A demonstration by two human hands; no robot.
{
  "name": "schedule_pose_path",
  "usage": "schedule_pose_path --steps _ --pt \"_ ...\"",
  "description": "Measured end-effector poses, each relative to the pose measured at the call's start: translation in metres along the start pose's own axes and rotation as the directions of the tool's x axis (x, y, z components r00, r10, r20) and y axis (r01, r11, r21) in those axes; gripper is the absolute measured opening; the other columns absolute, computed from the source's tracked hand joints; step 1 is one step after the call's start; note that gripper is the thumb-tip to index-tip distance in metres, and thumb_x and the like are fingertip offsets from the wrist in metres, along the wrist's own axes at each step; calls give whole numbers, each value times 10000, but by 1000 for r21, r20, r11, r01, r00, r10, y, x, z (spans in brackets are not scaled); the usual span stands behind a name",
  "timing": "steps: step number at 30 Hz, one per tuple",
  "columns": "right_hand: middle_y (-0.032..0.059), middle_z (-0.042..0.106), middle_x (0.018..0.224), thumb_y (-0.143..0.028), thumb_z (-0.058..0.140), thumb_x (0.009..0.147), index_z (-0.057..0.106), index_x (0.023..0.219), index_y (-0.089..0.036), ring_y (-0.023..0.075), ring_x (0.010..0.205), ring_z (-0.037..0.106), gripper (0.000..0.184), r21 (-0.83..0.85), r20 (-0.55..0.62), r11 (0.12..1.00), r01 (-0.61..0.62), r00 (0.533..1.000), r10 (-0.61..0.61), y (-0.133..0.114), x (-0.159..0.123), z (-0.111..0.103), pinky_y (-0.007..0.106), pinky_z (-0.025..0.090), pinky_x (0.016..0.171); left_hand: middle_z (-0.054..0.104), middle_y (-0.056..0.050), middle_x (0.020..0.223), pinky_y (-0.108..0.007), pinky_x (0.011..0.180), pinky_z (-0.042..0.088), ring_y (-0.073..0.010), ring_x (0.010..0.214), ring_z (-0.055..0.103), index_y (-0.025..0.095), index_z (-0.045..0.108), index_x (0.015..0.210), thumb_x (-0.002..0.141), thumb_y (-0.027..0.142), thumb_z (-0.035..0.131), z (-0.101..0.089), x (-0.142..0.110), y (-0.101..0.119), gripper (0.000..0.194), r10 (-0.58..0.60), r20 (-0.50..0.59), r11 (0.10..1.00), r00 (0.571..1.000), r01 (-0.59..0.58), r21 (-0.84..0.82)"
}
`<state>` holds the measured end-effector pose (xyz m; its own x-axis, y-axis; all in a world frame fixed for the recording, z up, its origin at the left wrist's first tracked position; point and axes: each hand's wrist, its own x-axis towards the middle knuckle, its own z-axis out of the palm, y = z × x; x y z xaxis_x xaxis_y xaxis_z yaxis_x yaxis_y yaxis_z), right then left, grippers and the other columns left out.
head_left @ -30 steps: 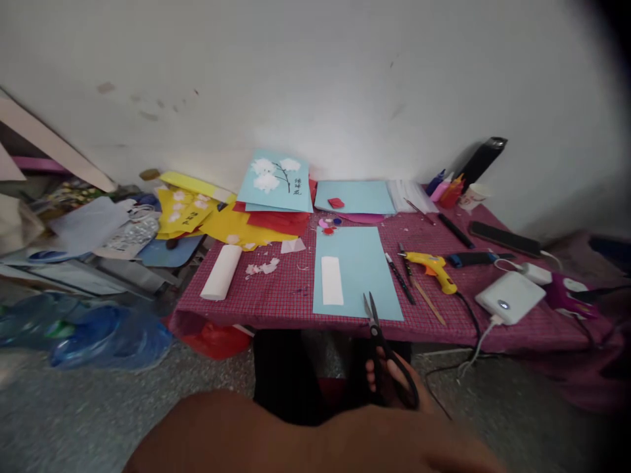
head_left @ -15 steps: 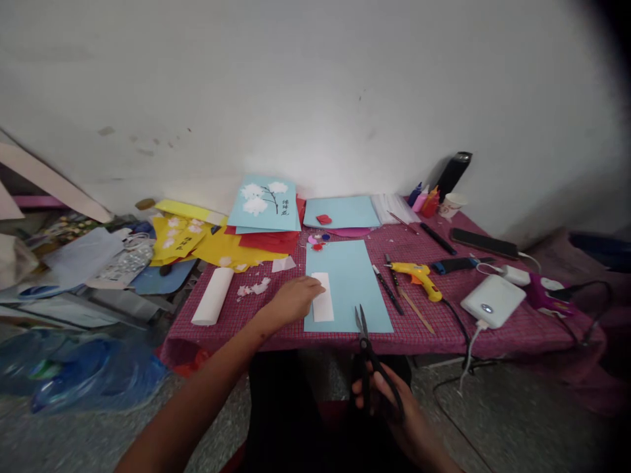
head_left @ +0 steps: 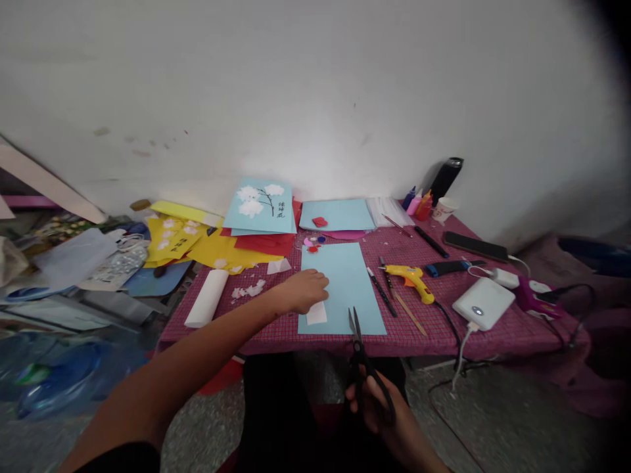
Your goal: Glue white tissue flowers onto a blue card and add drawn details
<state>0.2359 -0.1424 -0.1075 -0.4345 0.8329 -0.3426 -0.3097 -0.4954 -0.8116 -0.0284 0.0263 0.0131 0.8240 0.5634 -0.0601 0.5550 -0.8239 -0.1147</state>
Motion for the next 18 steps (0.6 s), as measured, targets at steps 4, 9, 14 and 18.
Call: schedule_pose_path --steps 4,9,14,18 --pt "119 721 885 -516 600 929 588 1186 -149 176 685 631 448 -8 -10 1000 -5 1000 5 2 1 -4 191 276 415 638 -128 937 -394 868 398 -281 998 569 176 659 795 741 54 599 1 -1 -4 147 -28 4 993 1000 28 -117" --pt "115 717 885 -509 608 926 602 1183 -151 178 697 627 441 -6 0 1000 3 1000 -3 4 2 -6 194 277 419 662 -103 862 -395 886 393 -267 921 600 186 649 837 678 18 614 7 2 -7 235 -87 9 960 996 87 -265" --pt "119 718 892 -505 606 927 593 1207 -151 169 677 615 451 -37 10 999 12 1000 -12 6 4 -9 188 260 407 641 -63 679 -380 853 409 -261 822 622 194 589 637 610 25 651 -2 -4 -20 183 -290 -10 825 957 244 -510" --pt "127 721 926 -498 589 937 575 1262 -169 148 648 591 463 13 60 1000 14 998 -15 5 2 -10 187 242 415 650 -26 687 -319 729 446 -226 750 623 201 597 658 711 215 694 -13 -21 -26 112 -540 -44 557 840 318 -767"
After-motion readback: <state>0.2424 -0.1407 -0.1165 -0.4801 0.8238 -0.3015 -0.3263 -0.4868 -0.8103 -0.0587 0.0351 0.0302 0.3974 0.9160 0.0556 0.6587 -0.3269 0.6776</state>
